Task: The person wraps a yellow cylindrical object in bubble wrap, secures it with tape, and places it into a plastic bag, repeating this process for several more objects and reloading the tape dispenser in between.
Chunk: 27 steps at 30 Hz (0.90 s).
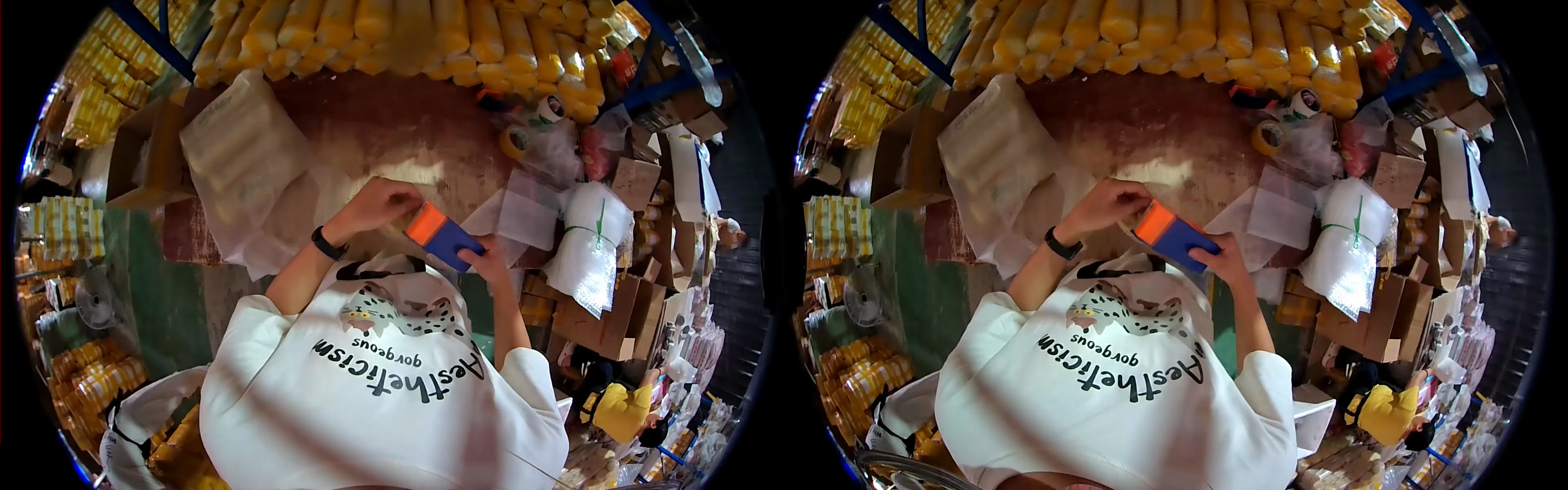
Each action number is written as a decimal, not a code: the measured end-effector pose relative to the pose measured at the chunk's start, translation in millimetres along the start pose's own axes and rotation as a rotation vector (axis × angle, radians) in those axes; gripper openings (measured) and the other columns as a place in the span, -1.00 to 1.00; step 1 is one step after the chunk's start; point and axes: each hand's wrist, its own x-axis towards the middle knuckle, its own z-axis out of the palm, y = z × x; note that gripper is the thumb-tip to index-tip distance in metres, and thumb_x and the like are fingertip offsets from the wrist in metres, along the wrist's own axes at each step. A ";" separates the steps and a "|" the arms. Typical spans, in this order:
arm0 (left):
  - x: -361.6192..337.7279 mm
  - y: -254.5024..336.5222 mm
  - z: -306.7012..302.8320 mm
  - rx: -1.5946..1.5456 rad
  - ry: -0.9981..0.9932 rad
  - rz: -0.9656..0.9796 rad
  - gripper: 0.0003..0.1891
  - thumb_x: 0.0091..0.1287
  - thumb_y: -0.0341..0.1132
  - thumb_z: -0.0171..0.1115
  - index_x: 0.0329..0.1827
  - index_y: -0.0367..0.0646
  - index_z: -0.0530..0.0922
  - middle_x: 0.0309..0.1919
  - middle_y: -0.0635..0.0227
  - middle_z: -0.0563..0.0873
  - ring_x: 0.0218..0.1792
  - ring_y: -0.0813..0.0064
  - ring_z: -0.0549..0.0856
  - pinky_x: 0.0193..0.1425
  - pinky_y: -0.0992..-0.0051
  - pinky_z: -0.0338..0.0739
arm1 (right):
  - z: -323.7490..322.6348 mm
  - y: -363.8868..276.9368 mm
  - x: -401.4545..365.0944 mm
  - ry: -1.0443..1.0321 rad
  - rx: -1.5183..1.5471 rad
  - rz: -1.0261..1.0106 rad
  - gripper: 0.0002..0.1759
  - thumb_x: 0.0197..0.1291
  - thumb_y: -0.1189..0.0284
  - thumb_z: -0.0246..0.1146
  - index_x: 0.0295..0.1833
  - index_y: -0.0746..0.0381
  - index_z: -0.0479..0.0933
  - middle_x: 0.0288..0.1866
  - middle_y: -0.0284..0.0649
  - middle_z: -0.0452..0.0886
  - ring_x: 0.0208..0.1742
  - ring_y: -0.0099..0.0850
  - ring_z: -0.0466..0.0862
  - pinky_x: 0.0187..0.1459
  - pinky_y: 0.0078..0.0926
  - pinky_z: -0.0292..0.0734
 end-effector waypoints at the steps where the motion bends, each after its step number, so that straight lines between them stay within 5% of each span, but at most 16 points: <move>1: -1.2 -0.2 -0.1 0.029 0.021 -0.020 -0.86 0.29 -0.35 0.20 -0.19 -0.18 0.64 -0.42 0.29 0.72 -0.42 0.48 0.69 -0.28 0.55 0.54 | 1.0 -0.1 -0.8 0.003 -0.018 0.019 -0.61 0.08 0.23 0.42 -0.26 0.41 0.64 -0.56 -0.41 0.56 -0.50 -0.68 0.47 -0.45 -0.62 0.38; 12: 3.3 9.8 -8.8 0.381 -0.006 0.026 -0.85 0.20 -0.43 0.20 -0.19 -0.24 0.61 -0.41 0.25 0.73 -0.41 0.46 0.71 -0.29 0.51 0.56 | 42.0 -48.9 -25.7 0.201 0.097 0.343 -0.67 0.21 0.26 0.35 -0.25 0.38 0.67 -0.58 -0.39 0.56 -0.58 -0.68 0.47 -0.56 -0.65 0.35; 21: 9.1 3.9 -19.0 0.328 -0.024 0.064 -0.82 0.19 -0.40 0.32 -0.23 -0.28 0.53 -0.55 0.25 0.61 -0.54 0.47 0.63 -0.40 0.48 0.51 | 42.2 -50.9 -58.0 0.253 0.068 0.444 -0.62 0.19 0.21 0.36 -0.24 0.39 0.65 -0.57 -0.36 0.58 -0.64 -0.65 0.50 -0.74 -0.66 0.35; 24: 3.6 20.6 -10.0 0.521 0.048 0.022 -0.75 0.17 -0.36 0.37 -0.21 -0.29 0.51 -0.41 0.15 0.61 -0.36 0.35 0.64 -0.28 0.44 0.52 | 45.5 -42.7 -55.8 0.270 0.105 0.426 -0.61 0.19 0.20 0.36 -0.23 0.38 0.66 -0.59 -0.35 0.56 -0.65 -0.64 0.50 -0.72 -0.66 0.36; 27: -3.5 18.5 -7.7 0.718 0.347 -0.053 -0.64 0.12 -0.32 0.39 -0.10 -0.26 0.46 -0.13 0.08 0.56 -0.12 0.19 0.60 -0.10 0.34 0.50 | 48.3 -36.2 -50.0 0.254 0.082 0.479 -0.60 0.19 0.18 0.36 -0.22 0.38 0.66 -0.60 -0.34 0.55 -0.65 -0.64 0.49 -0.72 -0.65 0.35</move>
